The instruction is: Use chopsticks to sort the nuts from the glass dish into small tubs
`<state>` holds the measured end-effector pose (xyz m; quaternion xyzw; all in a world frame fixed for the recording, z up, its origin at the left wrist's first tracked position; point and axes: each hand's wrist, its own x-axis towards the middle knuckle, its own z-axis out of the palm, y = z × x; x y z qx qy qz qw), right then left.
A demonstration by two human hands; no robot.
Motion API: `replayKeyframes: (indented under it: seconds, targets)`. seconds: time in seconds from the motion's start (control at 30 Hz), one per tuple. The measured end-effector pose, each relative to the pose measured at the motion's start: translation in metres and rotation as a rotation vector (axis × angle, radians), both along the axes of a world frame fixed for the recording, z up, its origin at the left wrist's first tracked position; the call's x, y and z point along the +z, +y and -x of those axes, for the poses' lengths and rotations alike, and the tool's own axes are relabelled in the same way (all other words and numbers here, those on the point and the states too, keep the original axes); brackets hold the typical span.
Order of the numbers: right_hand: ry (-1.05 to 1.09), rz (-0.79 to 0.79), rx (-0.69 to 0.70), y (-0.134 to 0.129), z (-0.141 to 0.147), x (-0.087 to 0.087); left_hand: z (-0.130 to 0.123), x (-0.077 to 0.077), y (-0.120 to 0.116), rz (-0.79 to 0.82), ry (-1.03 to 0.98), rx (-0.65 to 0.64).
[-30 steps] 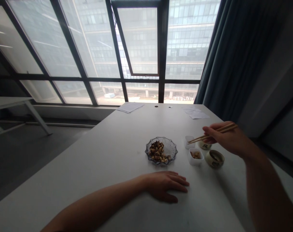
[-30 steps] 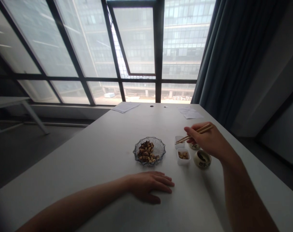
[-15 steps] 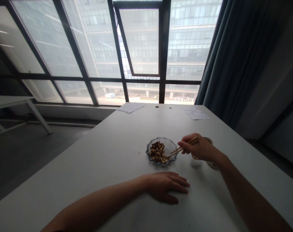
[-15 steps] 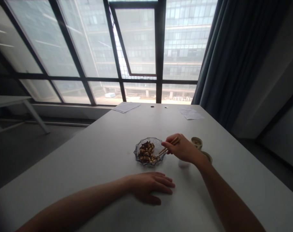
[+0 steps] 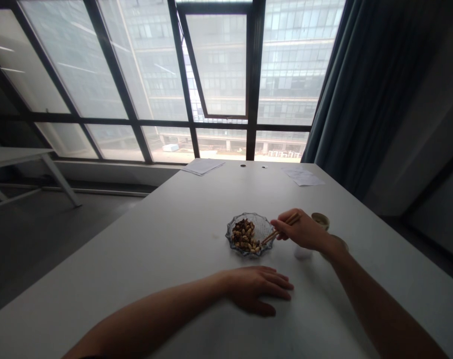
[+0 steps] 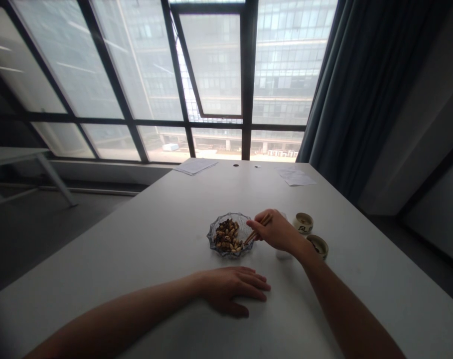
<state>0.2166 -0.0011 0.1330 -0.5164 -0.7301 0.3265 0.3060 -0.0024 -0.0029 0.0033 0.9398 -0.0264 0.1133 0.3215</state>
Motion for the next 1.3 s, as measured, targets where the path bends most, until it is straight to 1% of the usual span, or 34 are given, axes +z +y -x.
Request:
replayKeyframes:
  seconds: [0.07,0.13,0.27,0.33,0.43,0.47,0.53,0.7,0.8,0.9,0.97,1.1,1.2,1.3]
  targets:
    - [0.026,-0.001,-0.034,0.001,-0.002,0.001,0.0,0.0,0.0,0.005,0.003,0.001]
    - [0.063,-0.002,-0.074,0.0,-0.006,0.005,0.0,0.0,0.0,0.009,0.007,0.004]
    - [0.171,-0.067,-0.163,-0.006,-0.027,0.024,0.001,0.001,0.0,0.01,0.009,0.004]
    - [0.2,-0.134,-0.27,-0.01,-0.041,0.033,0.002,0.002,0.0,0.01,0.007,0.004]
    - [0.117,-0.21,-0.441,-0.013,-0.063,0.042,0.001,0.001,0.0,0.013,0.009,0.004]
    - [0.079,-0.224,-0.472,-0.013,-0.068,0.043,0.001,0.001,0.0,0.015,0.01,0.004]
    - [0.027,-0.243,-0.487,-0.01,-0.075,0.042,0.0,0.001,0.0,0.016,0.014,0.007]
    - [0.052,-0.308,-0.436,-0.002,-0.076,0.034,-0.003,0.003,0.0,0.004,0.014,0.005]
    - [0.115,-0.309,-0.409,-0.004,-0.068,0.034,-0.003,0.003,0.0,-0.001,0.016,0.005]
    - [0.162,-0.234,-0.336,-0.011,-0.057,0.037,-0.002,0.002,0.001,0.007,0.011,0.004]
    - [0.163,-0.168,-0.238,-0.017,-0.047,0.038,-0.002,0.001,0.001,0.014,0.007,0.007]
    - [0.038,-0.075,-0.064,-0.024,-0.029,0.039,-0.002,0.001,0.0,0.014,0.005,0.007]
    - [-0.031,-0.032,0.02,-0.024,-0.021,0.038,-0.002,0.003,0.0,0.009,0.005,0.008]
    - [-0.035,-0.006,0.073,-0.017,-0.013,0.032,-0.001,0.004,0.0,0.006,0.009,0.008]
